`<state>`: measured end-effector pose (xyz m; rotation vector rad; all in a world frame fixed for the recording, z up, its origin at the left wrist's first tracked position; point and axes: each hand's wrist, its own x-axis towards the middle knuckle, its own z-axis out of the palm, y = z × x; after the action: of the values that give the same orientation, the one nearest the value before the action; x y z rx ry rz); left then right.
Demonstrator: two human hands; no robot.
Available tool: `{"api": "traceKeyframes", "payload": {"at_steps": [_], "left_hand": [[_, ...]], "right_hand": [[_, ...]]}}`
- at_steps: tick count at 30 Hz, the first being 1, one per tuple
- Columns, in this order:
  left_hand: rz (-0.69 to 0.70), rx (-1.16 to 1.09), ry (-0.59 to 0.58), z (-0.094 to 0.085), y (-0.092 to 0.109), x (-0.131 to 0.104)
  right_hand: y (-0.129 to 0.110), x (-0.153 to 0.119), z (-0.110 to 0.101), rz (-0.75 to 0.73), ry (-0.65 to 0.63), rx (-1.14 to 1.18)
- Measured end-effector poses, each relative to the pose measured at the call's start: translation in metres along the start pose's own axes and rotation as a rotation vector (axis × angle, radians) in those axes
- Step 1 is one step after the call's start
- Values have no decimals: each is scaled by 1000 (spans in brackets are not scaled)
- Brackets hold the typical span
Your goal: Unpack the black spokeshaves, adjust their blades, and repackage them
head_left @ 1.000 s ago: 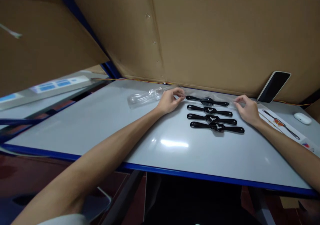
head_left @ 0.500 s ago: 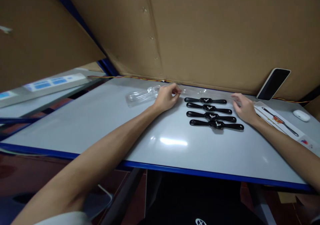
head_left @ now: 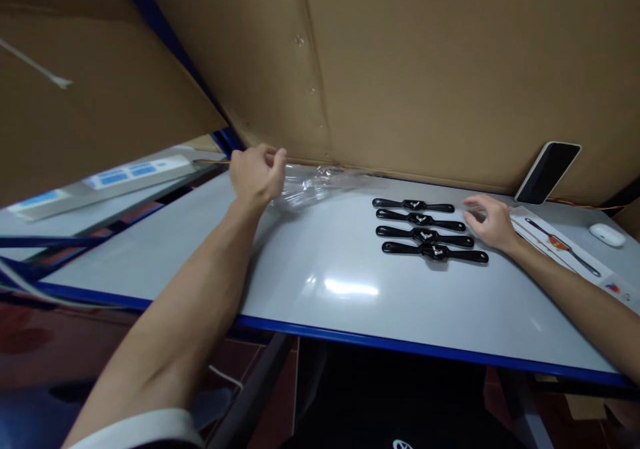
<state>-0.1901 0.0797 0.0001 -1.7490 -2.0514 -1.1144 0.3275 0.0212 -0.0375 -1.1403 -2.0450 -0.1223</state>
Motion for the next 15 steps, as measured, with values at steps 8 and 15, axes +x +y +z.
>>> {"api": "traceKeyframes", "payload": {"at_steps": [8,15], "left_hand": [[457,91,-281,9,34,-10],[492,237,-473,18,57,-23]], "right_hand": [[-2,2,-4,-37,-178,99],[4,-2,-10,-118,-203,238]]}}
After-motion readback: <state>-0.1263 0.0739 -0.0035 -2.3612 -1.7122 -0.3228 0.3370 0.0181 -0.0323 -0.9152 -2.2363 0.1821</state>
